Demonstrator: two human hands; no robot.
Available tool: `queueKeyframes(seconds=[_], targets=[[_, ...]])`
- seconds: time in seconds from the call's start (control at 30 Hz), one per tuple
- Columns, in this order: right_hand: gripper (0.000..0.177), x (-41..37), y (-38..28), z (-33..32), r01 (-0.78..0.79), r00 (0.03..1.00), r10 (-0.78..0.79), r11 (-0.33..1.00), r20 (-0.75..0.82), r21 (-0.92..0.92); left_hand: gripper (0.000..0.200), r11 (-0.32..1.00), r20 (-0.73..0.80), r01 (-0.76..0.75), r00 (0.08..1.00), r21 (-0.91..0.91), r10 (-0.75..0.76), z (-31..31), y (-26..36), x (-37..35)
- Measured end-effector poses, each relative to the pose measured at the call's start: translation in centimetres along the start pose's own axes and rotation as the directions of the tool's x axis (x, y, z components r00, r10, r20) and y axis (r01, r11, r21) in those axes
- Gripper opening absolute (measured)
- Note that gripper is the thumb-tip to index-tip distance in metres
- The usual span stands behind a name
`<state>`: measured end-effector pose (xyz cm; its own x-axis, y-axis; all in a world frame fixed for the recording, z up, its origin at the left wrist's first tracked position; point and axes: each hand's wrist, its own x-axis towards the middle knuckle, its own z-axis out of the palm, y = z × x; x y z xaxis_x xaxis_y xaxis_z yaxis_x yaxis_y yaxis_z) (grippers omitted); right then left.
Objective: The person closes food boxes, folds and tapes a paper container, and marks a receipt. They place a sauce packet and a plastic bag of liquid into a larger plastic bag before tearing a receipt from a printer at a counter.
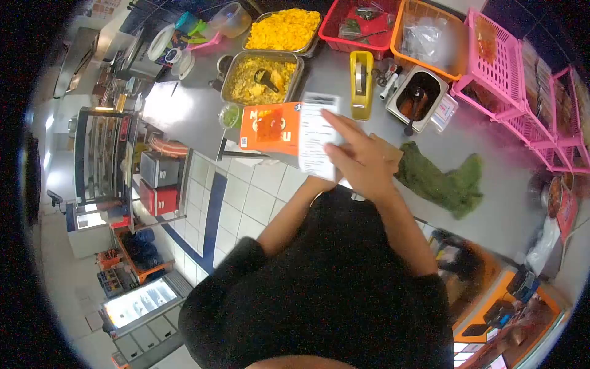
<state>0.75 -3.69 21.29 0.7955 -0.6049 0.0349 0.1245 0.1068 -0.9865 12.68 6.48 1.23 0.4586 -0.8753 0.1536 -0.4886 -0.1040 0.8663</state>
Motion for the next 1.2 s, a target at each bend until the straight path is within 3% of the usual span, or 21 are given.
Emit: queueKeyframes(seconds=[0.03,0.07,0.1,0.17,0.2,0.23,0.3,0.4,0.43,0.5,0.53,0.6,0.63,0.7,0.93,1.03,1.07,1.1,1.13,1.17,1.2], targets=[[0.050,1.6,0.9,1.9,0.005,1.000,-0.005,0.997,0.007,0.071,0.032,0.981,-0.105,-0.186,0.976,0.052,0.191,-1.8,2.2,-0.3],[0.050,3.3,2.5,3.1,0.002,1.000,-0.002,0.998,0.002,0.063,0.030,0.992,0.082,0.113,0.991,-0.050,-0.108,-4.7,3.8,-1.6],[0.048,4.9,4.6,4.1,0.043,0.999,-0.042,0.999,0.035,-0.005,0.028,0.906,0.290,0.414,0.881,-0.090,-0.374,-7.9,5.3,-2.9],[0.047,6.2,6.3,5.6,0.083,0.995,-0.077,0.993,0.068,-0.081,0.017,0.832,0.366,0.555,0.775,-0.007,-0.515,-12.8,7.3,-3.7],[0.046,6.2,6.7,5.8,0.132,0.991,-0.120,0.862,0.057,-0.489,0.017,0.832,0.372,0.555,0.775,-0.016,-0.510,-14.9,7.5,-3.7],[0.046,6.1,6.9,6.2,0.146,0.985,-0.156,0.571,0.068,-0.808,0.017,0.841,0.371,0.540,0.788,-0.036,-0.491,-16.7,7.5,-3.9],[0.041,5.9,6.7,6.9,0.089,0.989,-0.147,0.562,0.006,-0.822,0.016,0.843,0.382,0.534,0.795,-0.071,-0.472,-19.9,7.9,-3.9],[0.041,6.1,5.4,7.3,-0.034,0.997,-0.023,0.749,-0.077,-0.662,0.019,0.943,0.310,0.313,0.913,-0.114,-0.266,-23.5,7.8,-2.3],[0.041,6.2,5.8,7.3,-0.045,0.996,-0.018,0.742,-0.087,-0.668,0.019,0.942,0.320,0.313,0.911,-0.124,-0.261,-24.0,8.1,-1.4],[0.041,6.3,6.8,7.1,-0.017,0.991,-0.075,0.749,-0.110,-0.662,0.013,0.972,0.083,0.130,0.990,-0.196,-0.116,-24.6,8.7,0.7],[0.041,6.4,7.0,7.4,-0.031,0.991,-0.066,0.748,-0.120,-0.664,0.013,0.970,0.095,0.137,0.988,-0.202,-0.120,-23.8,8.3,2.0],[0.043,6.4,7.0,7.9,0.002,0.984,-0.144,0.589,-0.103,-0.808,0.008,0.967,-0.139,-0.255,0.957,0.016,0.255,-21.7,7.6,4.7],[0.043,6.3,7.0,8.2,-0.008,0.984,-0.141,0.588,-0.112,-0.809,0.008,0.967,-0.132,-0.256,0.958,0.009,0.255,-21.4,7.0,5.2],[0.044,6.2,6.8,8.6,0.026,0.976,-0.199,0.508,-0.088,-0.861,0.006,0.921,0.023,-0.356,0.934,0.156,0.357,-20.3,5.6,5.7],[0.042,6.5,7.7,8.7,0.083,0.967,-0.246,0.563,-0.071,-0.822,0.006,0.915,0.112,-0.335,0.942,0.225,0.318,-23.0,3.4,4.9],[0.040,6.7,7.9,8.3,0.106,0.967,-0.244,0.660,-0.078,-0.744,0.006,0.840,0.081,-0.432,0.899,0.329,0.430,-23.8,4.0,5.3],[0.039,6.7,7.8,8.0,0.056,0.980,-0.168,0.738,-0.102,-0.672,0.006,0.836,0.087,-0.436,0.897,0.333,0.433,-23.8,4.5,5.5],[0.038,6.6,7.7,7.8,0.002,0.989,-0.088,0.805,-0.115,-0.593,0.008,0.873,-0.001,-0.361,0.924,0.327,0.383,-23.9,5.4,5.7],[0.038,6.7,7.9,7.7,0.001,0.990,-0.084,0.809,-0.115,-0.588,0.010,0.907,-0.091,-0.281,0.942,0.314,0.324,-24.0,6.4,5.8],[0.039,6.7,8.1,7.5,0.036,0.989,-0.127,0.721,-0.081,-0.692,0.010,0.908,-0.090,-0.274,0.944,0.317,0.316,-24.0,7.3,6.2],[0.039,6.7,8.2,7.5,0.074,0.985,-0.167,0.618,-0.038,-0.783,0.015,0.958,-0.038,-0.159,0.984,0.239,0.173,-24.0,8.2,7.0]])
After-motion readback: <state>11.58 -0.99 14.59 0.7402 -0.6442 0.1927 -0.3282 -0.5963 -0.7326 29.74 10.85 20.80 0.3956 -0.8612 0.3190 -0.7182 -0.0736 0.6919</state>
